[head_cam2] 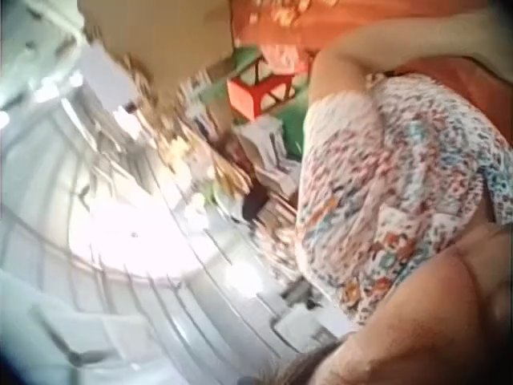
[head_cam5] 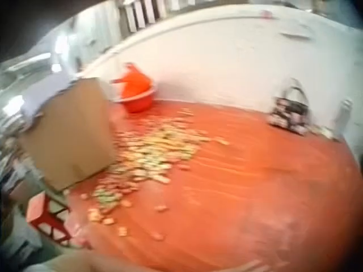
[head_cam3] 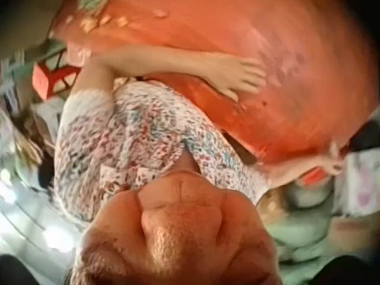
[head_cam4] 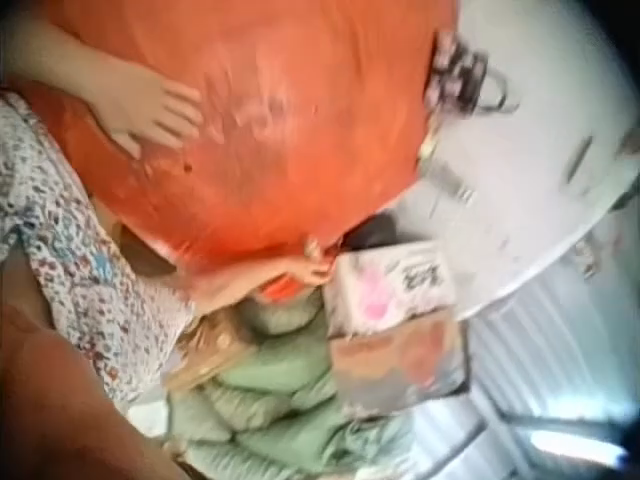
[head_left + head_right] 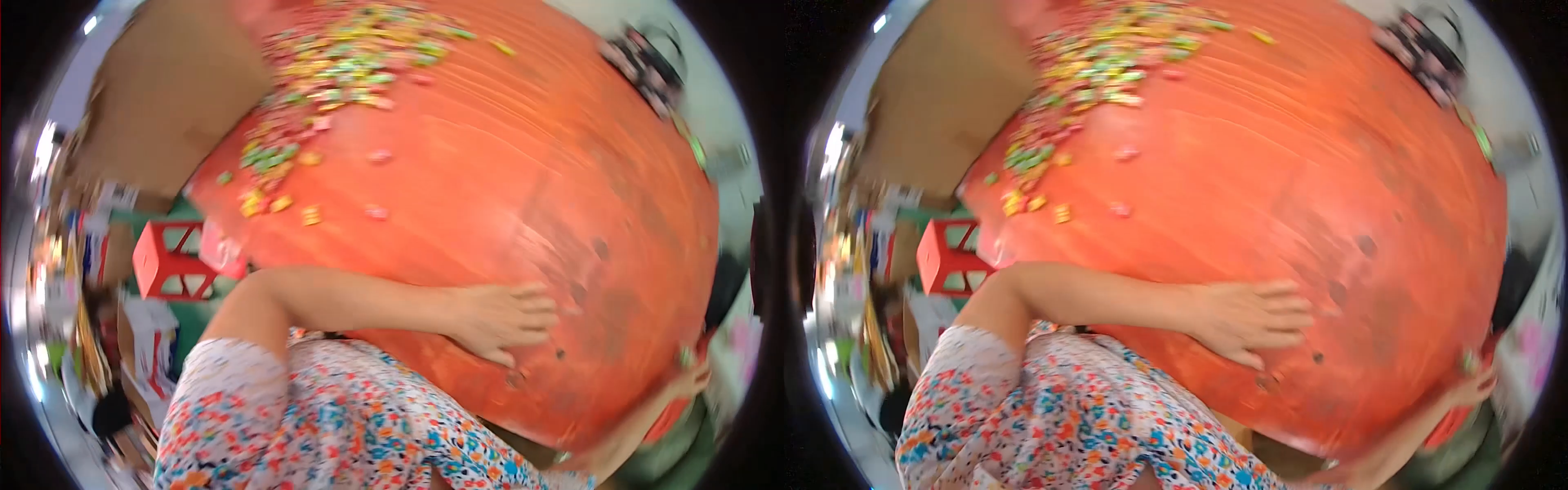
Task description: Packaging small colorful rectangular items into clear plastic tray containers.
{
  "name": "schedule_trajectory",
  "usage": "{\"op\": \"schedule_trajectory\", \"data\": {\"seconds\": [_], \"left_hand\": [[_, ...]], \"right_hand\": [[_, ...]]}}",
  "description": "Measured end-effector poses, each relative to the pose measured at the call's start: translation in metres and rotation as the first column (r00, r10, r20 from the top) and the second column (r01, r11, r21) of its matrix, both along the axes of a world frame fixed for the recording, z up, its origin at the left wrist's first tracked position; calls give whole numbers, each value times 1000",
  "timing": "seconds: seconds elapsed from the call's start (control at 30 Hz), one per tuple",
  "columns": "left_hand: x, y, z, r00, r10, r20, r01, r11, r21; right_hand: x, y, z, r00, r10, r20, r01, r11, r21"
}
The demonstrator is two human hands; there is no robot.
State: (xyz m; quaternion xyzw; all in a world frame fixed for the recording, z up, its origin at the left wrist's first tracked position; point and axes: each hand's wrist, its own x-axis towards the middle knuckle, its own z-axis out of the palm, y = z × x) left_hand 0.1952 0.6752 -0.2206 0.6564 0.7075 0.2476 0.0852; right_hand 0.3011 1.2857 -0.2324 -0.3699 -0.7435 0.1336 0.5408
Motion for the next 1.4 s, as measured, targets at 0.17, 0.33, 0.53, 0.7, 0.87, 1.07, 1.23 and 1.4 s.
{"op": "schedule_trajectory", "data": {"seconds": [0.17, 0.33, 0.53, 0.7, 0.87, 1.07, 1.23, 1.4], "left_hand": [[9, -1, -26, 999, 32, -11, -29, 974, 225], [-8, -91, 18, 878, 464, -117, -368, 811, 454], [-33, -306, 52, 177, 859, -481, -967, 243, 78], [0, -337, 11, 42, 930, -365, -998, 22, -59], [-15, -337, -3, 32, 948, -318, -999, 40, 18], [-36, -348, -6, 208, 948, -240, -948, 256, 189], [-20, -400, 104, 19, 952, -306, -766, 211, 607], [-14, -495, 216, -519, 757, -397, -526, 83, 847]], "right_hand": [[-80, -146, 17, 806, 566, 172, -575, 818, 1], [-117, -382, 39, 406, 873, 272, -820, 479, -314], [-167, -561, 50, -152, 886, 439, -922, 33, -386], [-238, -709, 47, -302, 802, 515, -953, -238, -187], [-265, -803, 35, -235, 603, 762, -972, -146, -185], [-255, -774, 27, -261, 449, 855, -965, -148, -217], [-268, -758, 102, -282, 631, 722, -958, -224, -178], [-248, -876, 247, -236, 828, 508, -752, -487, 444]]}}
